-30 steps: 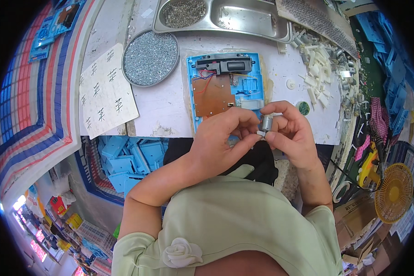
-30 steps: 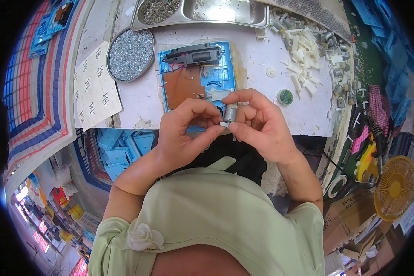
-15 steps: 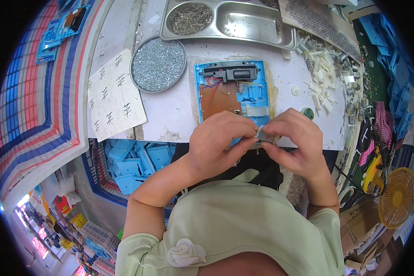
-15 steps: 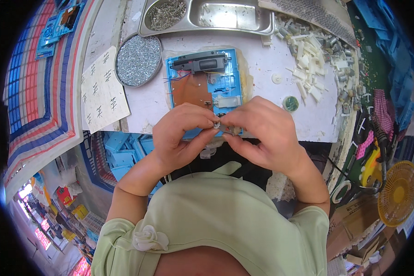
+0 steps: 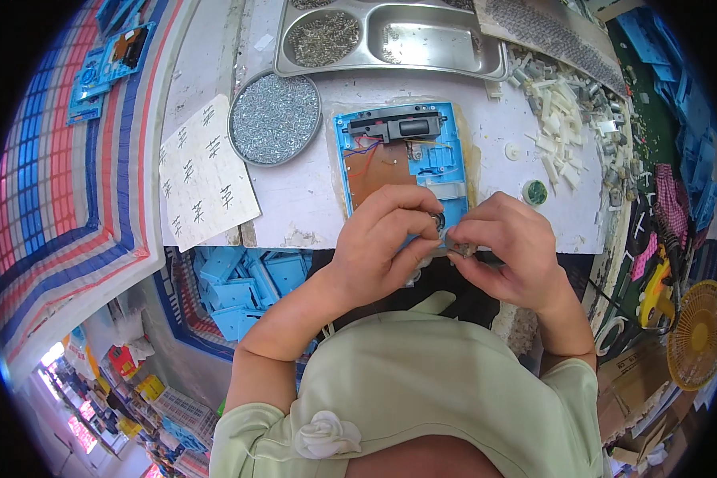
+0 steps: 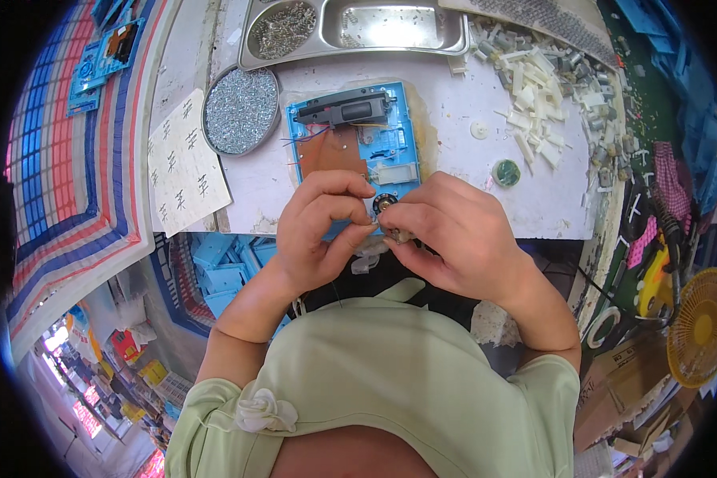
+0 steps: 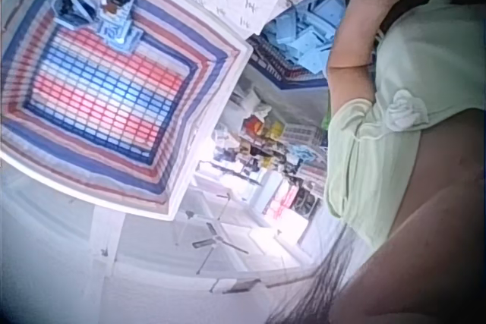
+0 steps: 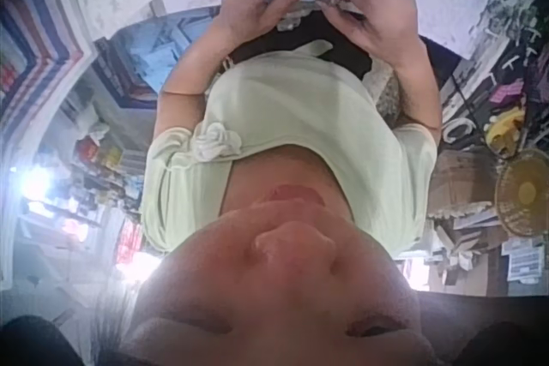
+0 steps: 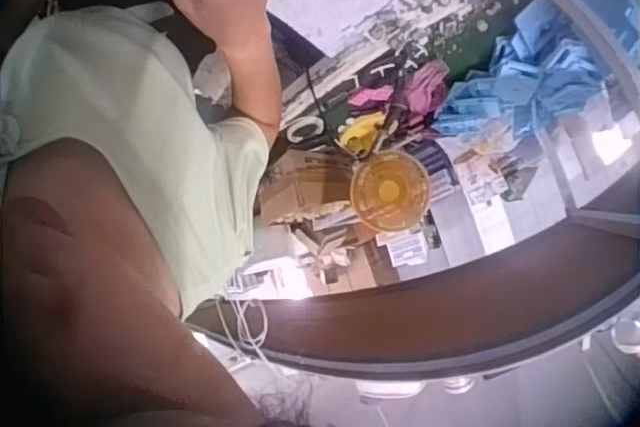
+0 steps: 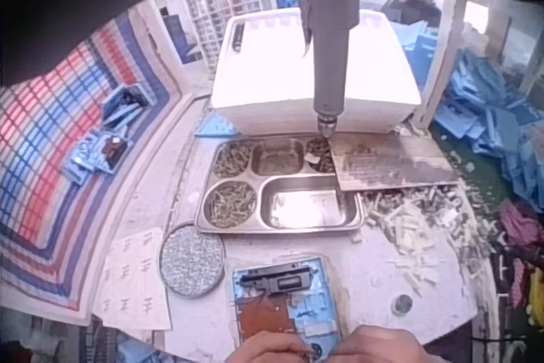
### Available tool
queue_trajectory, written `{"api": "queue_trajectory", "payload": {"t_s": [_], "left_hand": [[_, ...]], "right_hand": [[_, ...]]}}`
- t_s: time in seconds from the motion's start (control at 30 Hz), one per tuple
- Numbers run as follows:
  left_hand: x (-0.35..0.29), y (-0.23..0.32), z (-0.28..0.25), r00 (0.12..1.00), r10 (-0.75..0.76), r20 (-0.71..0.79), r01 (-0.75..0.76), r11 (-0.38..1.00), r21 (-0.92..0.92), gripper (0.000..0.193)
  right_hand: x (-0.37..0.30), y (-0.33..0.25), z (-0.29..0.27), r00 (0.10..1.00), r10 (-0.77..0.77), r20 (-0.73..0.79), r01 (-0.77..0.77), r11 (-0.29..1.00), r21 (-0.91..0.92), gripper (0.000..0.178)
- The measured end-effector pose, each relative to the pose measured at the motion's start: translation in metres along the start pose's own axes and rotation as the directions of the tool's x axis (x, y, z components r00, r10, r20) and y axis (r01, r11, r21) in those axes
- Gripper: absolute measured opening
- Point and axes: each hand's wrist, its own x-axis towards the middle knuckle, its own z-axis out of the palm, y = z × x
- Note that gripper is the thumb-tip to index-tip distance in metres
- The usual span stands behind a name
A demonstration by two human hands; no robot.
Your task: Soldering components onto a circuit board and assembling a plastic device housing.
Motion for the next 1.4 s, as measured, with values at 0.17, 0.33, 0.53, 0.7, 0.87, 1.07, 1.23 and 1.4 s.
{"api": "queue_trajectory", "payload": {"t_s": [0.17,0.33,0.53,0.7,0.87,1.07,1.23,1.4], "left_hand": [[-0.004,-0.003,0.001,0.997,-0.079,0.008,0.08,0.993,-0.087,0.028],[0.003,0.003,-0.002,0.984,-0.179,0.01,0.179,0.978,-0.111,0.032],[0.032,-0.01,-0.004,1.0,-0.012,-0.005,0.013,0.854,0.519,0.03],[0.036,-0.024,0.009,0.987,0.088,0.137,-0.15,0.821,0.552,0.025],[0.011,-0.019,-0.008,0.991,0.07,0.112,-0.118,0.848,0.517,0.03],[-0.006,-0.024,-0.006,0.999,0.029,0.032,-0.041,0.857,0.514,0.025],[-0.008,-0.023,-0.007,0.999,0.026,0.021,-0.033,0.87,0.492,0.032],[-0.011,-0.021,-0.009,1.0,0.008,0.01,-0.012,0.878,0.479,0.032]], "right_hand": [[-0.008,0.004,0.002,0.998,0.042,-0.051,-0.039,0.998,0.051,0.038],[-0.012,0.006,-0.002,0.992,0.116,-0.055,-0.113,0.992,0.061,0.034],[-0.025,0.014,-0.017,0.931,0.328,-0.162,-0.318,0.944,0.085,0.031],[-0.028,0.025,-0.024,0.886,0.399,-0.237,-0.393,0.916,0.075,0.031],[-0.001,0.044,-0.027,0.953,0.3,-0.048,-0.303,0.948,-0.094,0.027],[0.025,0.058,0.0,0.968,0.248,0.045,-0.237,0.956,-0.173,0.023],[0.032,0.059,0.005,0.965,0.259,0.049,-0.244,0.947,-0.208,0.023],[0.036,0.058,0.007,0.963,0.261,0.063,-0.238,0.939,-0.246,0.025]]}}
